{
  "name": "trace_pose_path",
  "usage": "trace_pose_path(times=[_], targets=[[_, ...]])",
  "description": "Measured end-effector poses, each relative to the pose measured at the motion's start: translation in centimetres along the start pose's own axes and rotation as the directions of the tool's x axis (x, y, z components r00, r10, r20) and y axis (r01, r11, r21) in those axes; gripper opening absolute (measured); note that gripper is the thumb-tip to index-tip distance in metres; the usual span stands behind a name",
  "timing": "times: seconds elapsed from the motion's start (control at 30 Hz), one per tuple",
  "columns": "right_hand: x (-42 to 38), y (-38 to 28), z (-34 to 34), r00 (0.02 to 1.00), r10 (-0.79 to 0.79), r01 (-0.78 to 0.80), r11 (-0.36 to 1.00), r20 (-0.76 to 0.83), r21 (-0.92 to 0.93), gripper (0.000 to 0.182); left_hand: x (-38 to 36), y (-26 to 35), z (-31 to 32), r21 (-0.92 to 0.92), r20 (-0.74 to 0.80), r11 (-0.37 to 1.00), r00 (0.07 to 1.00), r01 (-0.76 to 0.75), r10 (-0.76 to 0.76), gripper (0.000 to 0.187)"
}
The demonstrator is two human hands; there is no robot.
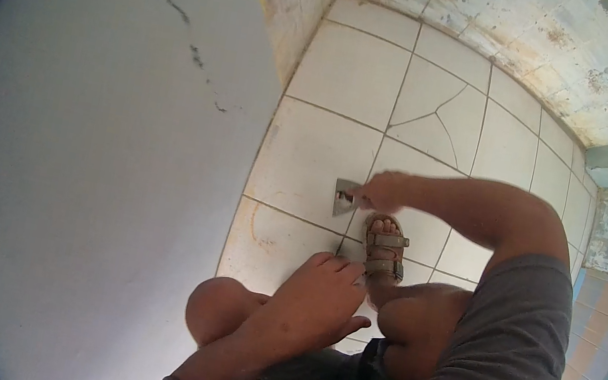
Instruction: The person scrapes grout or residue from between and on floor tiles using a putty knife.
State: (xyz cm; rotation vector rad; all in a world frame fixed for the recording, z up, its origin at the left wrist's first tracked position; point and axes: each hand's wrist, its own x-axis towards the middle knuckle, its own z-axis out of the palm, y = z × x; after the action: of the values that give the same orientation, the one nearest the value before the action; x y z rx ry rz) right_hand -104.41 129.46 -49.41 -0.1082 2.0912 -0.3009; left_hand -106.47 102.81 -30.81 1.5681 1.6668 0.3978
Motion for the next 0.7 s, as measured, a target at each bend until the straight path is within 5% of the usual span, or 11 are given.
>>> trace_pose_path(times=[0.1,0.2,0.33,0.43,0.7], targets=[[-1.2,0.4,5.4,0.992,0.095,-0.073,0.968,-0.083,0.241,0.057,-0.7,-1.1,0.0,-0.046,-0.067,0.999,0.998,-0.014,0.011,0.041],[-1.5,1.5,5.4,0.973,0.229,-0.225,0.954,-0.001,0.2,0.059,-1.0,-1.6,-0.9,0.061,-0.066,0.992,0.992,0.108,-0.104,0.041],[0.7,2.4,5.0,0.982,0.182,-0.169,0.968,-0.056,0.183,0.061,-1.6,-1.5,-0.8,0.05,-0.11,0.989,0.985,0.142,-0.136,0.042],[5.3,3.0,6.5,0.951,0.088,-0.027,0.979,-0.296,0.202,0.059,-1.5,-0.9,-0.6,0.026,-0.105,0.987,0.982,0.16,-0.157,0.041],[11.3,-3.9,-5.4,0.905,0.075,-0.035,0.994,-0.418,0.102,0.052,-0.9,-0.2,0.8,0.062,-0.08,0.989,0.989,0.133,-0.128,0.037]])
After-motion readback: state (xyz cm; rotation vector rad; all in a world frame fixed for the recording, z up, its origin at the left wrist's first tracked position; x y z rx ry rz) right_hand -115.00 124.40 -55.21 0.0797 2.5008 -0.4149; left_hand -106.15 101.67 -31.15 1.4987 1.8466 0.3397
